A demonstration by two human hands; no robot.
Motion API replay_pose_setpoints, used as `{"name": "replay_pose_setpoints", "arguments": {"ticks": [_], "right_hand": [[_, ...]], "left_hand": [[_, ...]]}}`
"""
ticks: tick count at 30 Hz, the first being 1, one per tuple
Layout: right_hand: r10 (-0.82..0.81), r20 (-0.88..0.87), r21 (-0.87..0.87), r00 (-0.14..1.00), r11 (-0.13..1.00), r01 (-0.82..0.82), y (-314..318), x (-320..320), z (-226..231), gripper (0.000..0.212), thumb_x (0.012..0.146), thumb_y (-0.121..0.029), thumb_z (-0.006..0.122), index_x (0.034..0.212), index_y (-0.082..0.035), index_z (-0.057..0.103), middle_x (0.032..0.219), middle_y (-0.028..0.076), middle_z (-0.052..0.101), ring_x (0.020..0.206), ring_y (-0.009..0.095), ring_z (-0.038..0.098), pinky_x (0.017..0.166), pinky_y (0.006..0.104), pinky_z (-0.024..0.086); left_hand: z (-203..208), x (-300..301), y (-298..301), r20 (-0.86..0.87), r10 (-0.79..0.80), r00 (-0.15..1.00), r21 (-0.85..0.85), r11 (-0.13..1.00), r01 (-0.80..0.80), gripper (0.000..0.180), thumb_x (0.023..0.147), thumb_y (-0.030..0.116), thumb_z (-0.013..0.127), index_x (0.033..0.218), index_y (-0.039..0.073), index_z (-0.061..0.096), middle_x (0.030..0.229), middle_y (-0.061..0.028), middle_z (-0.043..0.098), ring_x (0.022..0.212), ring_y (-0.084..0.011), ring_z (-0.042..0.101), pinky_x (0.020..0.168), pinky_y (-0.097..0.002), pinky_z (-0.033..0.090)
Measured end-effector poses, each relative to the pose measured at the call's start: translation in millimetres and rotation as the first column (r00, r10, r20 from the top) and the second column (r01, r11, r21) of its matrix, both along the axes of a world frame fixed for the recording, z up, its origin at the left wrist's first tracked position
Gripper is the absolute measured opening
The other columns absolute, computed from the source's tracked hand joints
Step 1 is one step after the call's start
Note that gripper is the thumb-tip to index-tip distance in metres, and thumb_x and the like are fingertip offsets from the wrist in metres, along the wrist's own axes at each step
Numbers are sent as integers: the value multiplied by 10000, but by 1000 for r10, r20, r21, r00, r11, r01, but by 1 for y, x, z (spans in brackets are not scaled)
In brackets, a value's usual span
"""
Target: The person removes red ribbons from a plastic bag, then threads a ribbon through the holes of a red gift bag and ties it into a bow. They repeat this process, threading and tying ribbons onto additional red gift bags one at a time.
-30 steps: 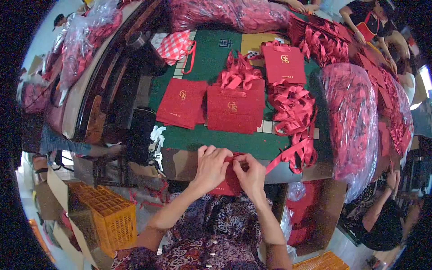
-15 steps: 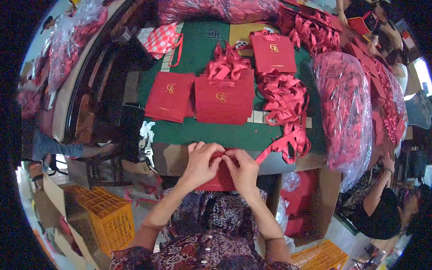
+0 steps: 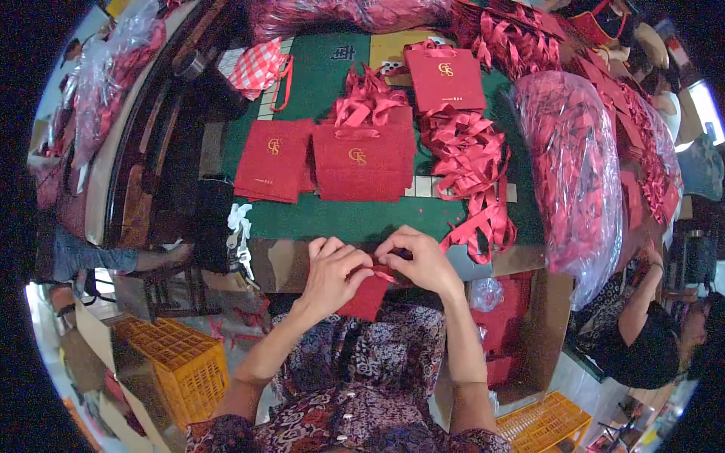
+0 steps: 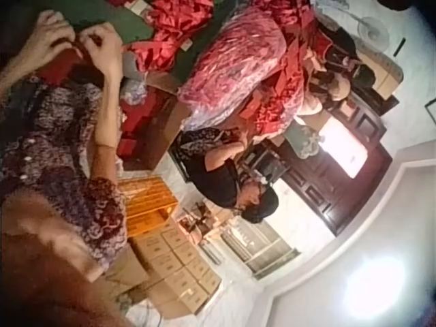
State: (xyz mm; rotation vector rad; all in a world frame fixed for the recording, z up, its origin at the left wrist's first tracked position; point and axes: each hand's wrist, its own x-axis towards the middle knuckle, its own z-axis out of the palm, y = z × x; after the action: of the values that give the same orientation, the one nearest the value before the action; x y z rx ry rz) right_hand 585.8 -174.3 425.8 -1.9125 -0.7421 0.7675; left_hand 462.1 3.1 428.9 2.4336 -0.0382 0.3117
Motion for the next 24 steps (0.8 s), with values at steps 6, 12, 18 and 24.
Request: {"name": "replay_pose_setpoints", "arguments": {"ticks": [6, 12, 18, 24], "right_hand": [[369, 33, 93, 929, 924, -371, -2, 12, -3, 167, 922, -88, 637, 1068, -23, 686, 997, 102, 620, 971, 241, 620, 848, 343, 498], [302, -176, 230, 937, 938, -259, 1, 13, -12, 130, 928, -141, 655, 925, -14, 682, 907, 51, 604, 920, 166, 562, 828, 313, 451], [67, -47, 288, 997, 956, -51, 12, 6, -25, 128, 931, -129, 640, 873, -15, 655, 921, 43, 567, 921, 150, 536, 833, 288, 437], [-347, 21, 239, 938, 912, 332, 8, 12, -26, 137, 935, -141, 658, 987, -24, 707, 910, 52, 602, 811, 133, 572, 719, 255, 453]], "left_hand": [[-4, -2, 7, 98, -135, 986, 133, 984, 122, 129, 771, 200, 759, 889, 165, 719, 866, 30, 636, 917, -191, 543, 940, -422, 327], [1, 8, 10, 145, -166, 975, 86, 984, 155, 130, 768, 210, 763, 881, 167, 714, 873, 21, 639, 883, -192, 558, 926, -410, 340], [10, 13, 17, 36, -160, 986, -84, 983, 163, 201, 749, 233, 800, 850, 131, 659, 840, 7, 640, 872, -205, 556, 929, -391, 332], [13, 18, 13, -30, -44, 999, -157, 987, 38, 191, 768, 202, 784, 854, 114, 638, 831, -7, 650, 846, -233, 567, 896, -411, 338]]}}
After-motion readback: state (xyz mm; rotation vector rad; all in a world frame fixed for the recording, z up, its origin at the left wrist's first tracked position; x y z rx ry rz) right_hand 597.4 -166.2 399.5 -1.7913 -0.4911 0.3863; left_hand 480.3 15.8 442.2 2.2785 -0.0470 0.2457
